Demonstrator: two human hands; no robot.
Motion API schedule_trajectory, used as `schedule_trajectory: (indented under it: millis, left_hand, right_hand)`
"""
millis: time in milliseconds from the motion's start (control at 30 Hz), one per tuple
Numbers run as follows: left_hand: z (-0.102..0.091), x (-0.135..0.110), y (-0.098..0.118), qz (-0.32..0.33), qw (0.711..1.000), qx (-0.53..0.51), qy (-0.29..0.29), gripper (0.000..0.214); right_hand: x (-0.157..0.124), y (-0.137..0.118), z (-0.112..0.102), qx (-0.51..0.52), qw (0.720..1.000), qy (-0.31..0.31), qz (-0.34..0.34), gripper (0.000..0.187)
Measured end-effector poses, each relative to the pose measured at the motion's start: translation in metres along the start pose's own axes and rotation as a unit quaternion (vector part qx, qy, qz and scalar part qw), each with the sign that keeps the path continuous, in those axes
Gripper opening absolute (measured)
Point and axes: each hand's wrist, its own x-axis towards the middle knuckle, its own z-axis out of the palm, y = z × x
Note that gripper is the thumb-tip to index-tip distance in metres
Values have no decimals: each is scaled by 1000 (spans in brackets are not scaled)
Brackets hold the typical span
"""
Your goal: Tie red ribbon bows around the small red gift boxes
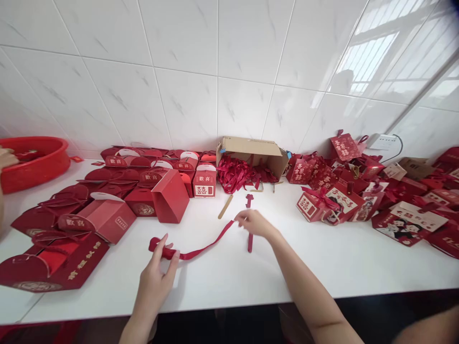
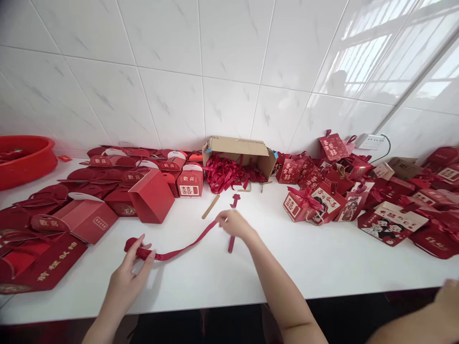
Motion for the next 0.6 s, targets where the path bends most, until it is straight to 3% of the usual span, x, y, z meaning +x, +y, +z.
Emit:
schedule_trajectory:
  millis: [67,167,267,467,533,600]
  left_hand:
    - [-18,0,-6,8,991,128,-38,70]
    - [-37,-4,-16,35,975,196,-98,71]
    - [-43,-14,-21,35,974,219,-44,75]
    - [-51,-23,-12,72,970,202,113,81]
    - [-55,-22,-7,73,979,158,105,71]
    - [-54,-22,3,76,990,109,56,51]
  right_hand:
    - [20,22,-22,-25,994,85,67,21]
    - [49,47,-41,-46,978,154,136,26]
    - [69,61,-38,-42,969,174,168,32]
    - [75,61,-14,20,962,229,145,31]
    - [69,51,-11,46,961,248,114,27]
    - [59,33,-7,74,961,260,65,18]
